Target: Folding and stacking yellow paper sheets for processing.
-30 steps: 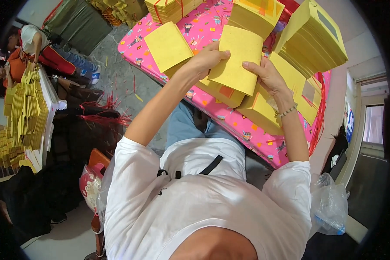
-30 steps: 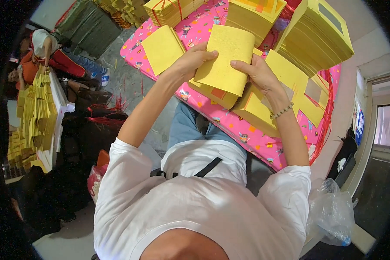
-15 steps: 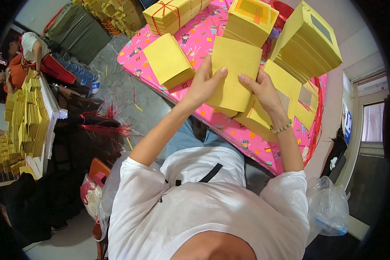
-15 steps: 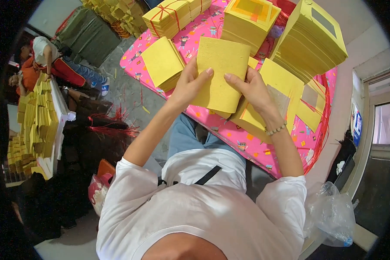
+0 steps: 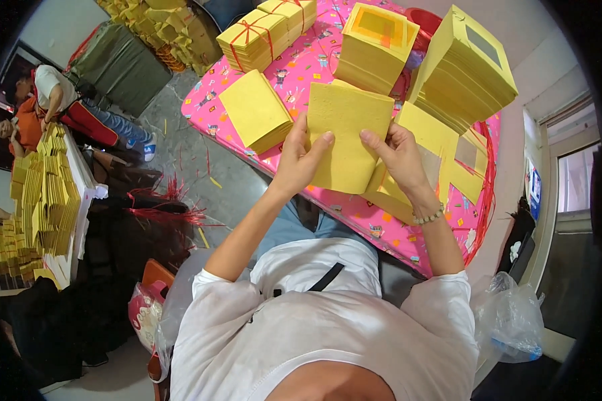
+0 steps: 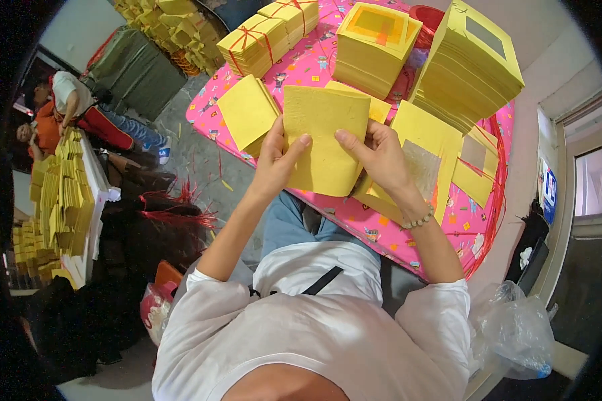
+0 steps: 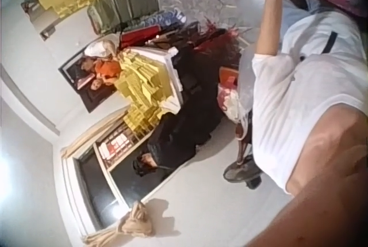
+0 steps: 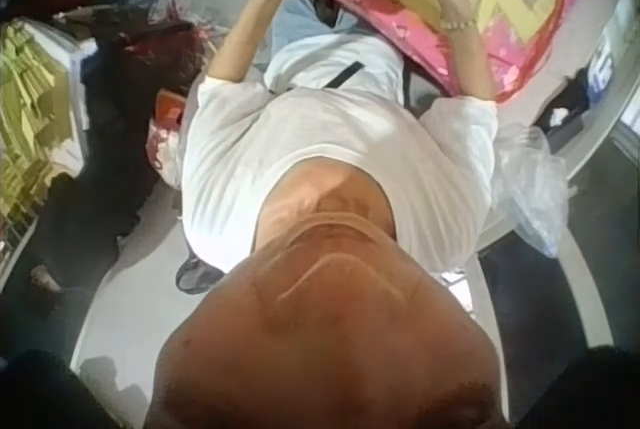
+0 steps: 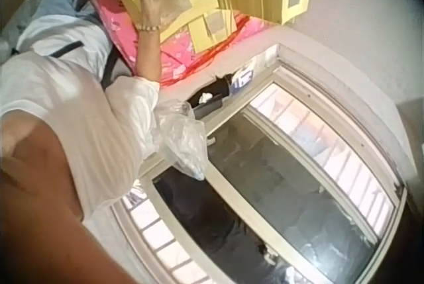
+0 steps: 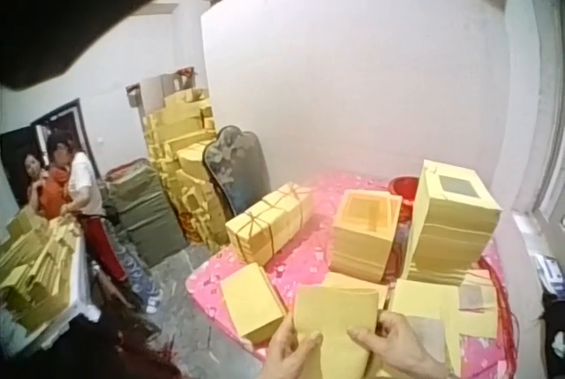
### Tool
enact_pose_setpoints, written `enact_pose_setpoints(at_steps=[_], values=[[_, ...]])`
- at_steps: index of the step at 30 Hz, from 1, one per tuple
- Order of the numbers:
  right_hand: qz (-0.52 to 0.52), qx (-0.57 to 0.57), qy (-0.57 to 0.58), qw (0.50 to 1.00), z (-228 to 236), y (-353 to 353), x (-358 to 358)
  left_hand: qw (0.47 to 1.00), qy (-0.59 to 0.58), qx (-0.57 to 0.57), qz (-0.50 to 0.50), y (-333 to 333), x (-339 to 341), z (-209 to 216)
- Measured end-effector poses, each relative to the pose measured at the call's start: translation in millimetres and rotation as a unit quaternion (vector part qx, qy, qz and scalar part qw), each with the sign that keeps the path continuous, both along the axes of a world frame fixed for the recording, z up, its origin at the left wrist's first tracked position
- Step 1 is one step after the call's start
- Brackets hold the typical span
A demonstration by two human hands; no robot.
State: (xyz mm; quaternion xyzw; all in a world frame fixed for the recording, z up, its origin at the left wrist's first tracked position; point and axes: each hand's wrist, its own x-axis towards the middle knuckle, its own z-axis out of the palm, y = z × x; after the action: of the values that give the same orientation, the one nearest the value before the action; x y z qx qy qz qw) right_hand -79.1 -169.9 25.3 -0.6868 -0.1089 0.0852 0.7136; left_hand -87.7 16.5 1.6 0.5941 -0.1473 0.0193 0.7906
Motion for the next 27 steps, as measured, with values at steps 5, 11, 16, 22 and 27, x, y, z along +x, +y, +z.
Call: enact_pose_setpoints(at_steps=[5, 11, 16, 22, 27], values=[[-0.041, 0.028, -0.045, 0.998, 6.9, 4.1, -3.9, 1.0, 0.005, 0.017, 0.006, 3.2, -5.7, -1.4], [-0.067, 0.036, -0.058, 0.995, 13.6, 2.7, -5.2, 1.0, 0.017, 0.025, 0.0, 9.5, -15.1, 2.2], [-0.06, -0.003, -0.044, 0.997, 9.8, 0.9, 0.2, 0.999, 0.031, 0.02, 0.001, 17.7, -20.4, 0.4], [-0.053, 0.048, 0.006, 0.997, 11.5, 7.6, -5.6, 0.998, 0.049, 0.03, -0.003, 26.5, -24.4, 0.1], [0.031, -0.039, 0.06, 0.997, -1.5, 10.9, -13.2, 0.998, 0.067, 0.016, 0.0, 31.5, -22.1, 2.7]])
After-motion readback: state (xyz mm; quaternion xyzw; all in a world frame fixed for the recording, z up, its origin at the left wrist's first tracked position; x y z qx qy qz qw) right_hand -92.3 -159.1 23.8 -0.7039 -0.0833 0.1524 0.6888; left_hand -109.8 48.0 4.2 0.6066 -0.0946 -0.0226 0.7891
